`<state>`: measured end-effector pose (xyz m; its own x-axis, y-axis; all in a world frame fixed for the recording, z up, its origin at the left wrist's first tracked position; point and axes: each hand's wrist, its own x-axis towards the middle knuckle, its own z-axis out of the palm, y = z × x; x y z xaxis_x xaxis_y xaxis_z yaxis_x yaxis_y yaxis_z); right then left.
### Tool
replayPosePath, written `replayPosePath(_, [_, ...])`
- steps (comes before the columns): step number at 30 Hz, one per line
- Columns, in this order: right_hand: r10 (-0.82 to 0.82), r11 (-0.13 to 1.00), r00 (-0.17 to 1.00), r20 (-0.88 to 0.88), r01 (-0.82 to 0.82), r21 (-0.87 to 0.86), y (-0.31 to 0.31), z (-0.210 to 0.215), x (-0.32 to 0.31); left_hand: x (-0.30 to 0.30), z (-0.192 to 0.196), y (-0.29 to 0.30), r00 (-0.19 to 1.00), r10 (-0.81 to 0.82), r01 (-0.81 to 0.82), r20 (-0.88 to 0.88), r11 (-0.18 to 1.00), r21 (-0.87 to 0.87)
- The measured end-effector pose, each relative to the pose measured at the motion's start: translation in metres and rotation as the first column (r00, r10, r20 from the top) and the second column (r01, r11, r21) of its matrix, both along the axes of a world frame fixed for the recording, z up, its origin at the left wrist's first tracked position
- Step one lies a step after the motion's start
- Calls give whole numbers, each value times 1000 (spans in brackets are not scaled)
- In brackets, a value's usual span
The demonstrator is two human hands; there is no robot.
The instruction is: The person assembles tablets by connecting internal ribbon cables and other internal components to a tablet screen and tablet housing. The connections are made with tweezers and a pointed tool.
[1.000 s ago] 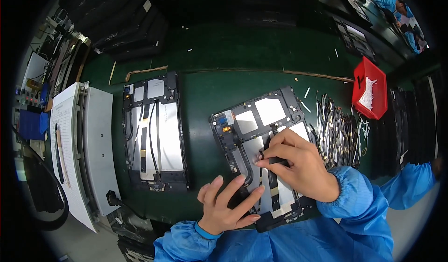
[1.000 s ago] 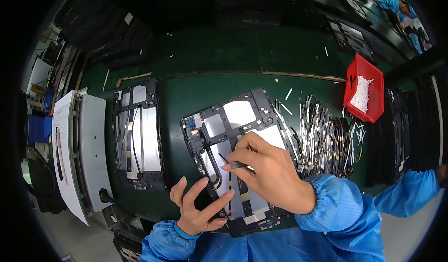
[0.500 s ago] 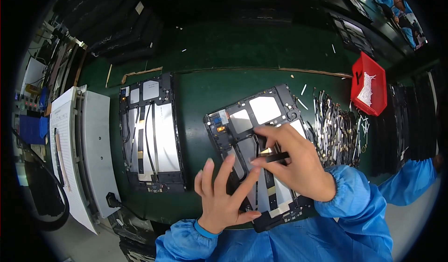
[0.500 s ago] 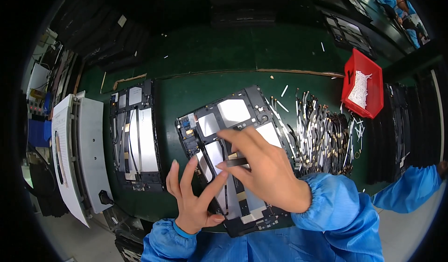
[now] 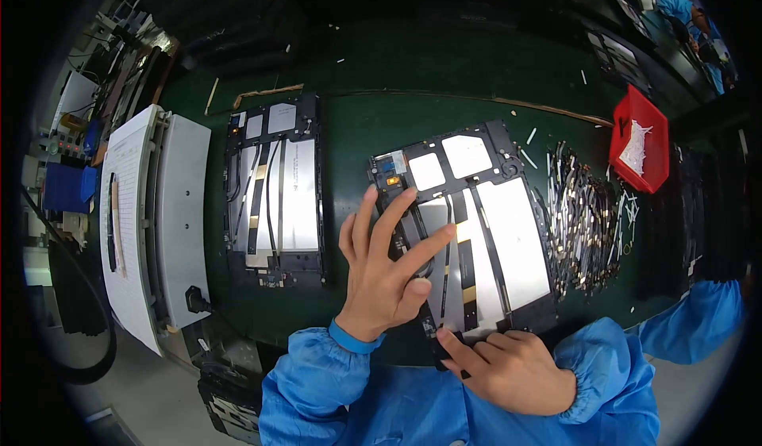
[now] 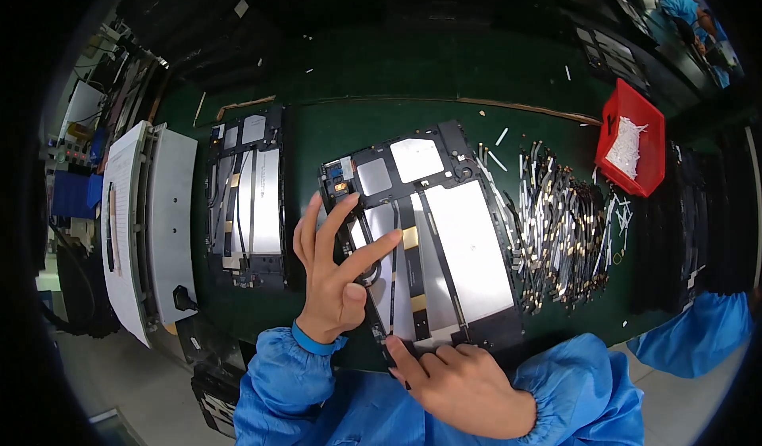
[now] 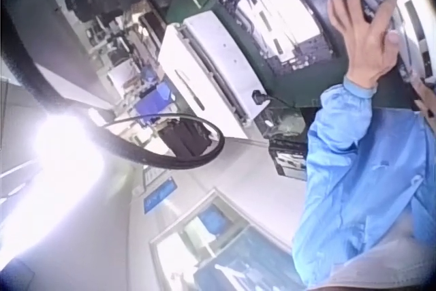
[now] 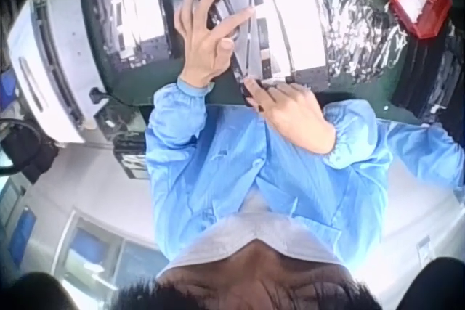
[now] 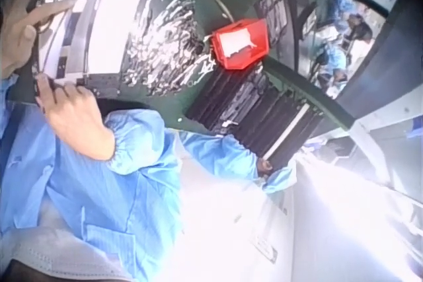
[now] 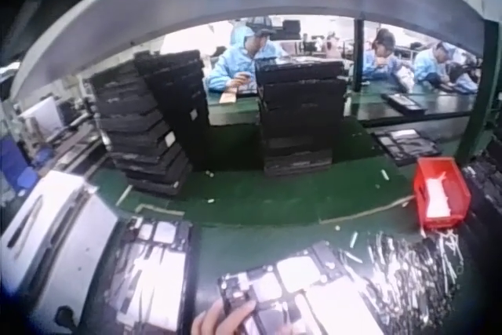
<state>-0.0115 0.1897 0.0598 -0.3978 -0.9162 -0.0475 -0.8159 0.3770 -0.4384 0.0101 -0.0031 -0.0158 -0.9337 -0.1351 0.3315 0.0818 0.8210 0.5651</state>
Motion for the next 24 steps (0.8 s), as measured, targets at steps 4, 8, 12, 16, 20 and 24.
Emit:
replayPosePath(4, [-158, 973, 980, 125, 175, -147, 13, -3, -13, 8, -4, 2, 1000, 19, -18, -12, 998, 68])
replayPosePath(8, [-626, 720, 770, 124, 632, -287, 30, -11, -40, 23, -13, 39, 948, 310, -151, -66, 626, 765])
replayPosePath(12, [-585, 696, 738, 336, 670, -260, 43, -33, -50, 38, -6, 62, 976, 217, -139, 0, 622, 771])
replayPosePath(16, [-554, 650, 709, 435, 696, -306, 38, -37, -50, 30, -12, 66, 948, 318, -180, -9, 561, 808])
replayPosePath(20, [-401, 482, 353, 845, 866, -134, 43, -19, -42, 28, 19, 72, 925, 374, -86, -71, 387, 918])
replayPosePath(24, [-446, 441, 443, 778, 865, -240, 48, 24, -62, -3, 56, 59, 938, 311, 30, -155, 374, 927])
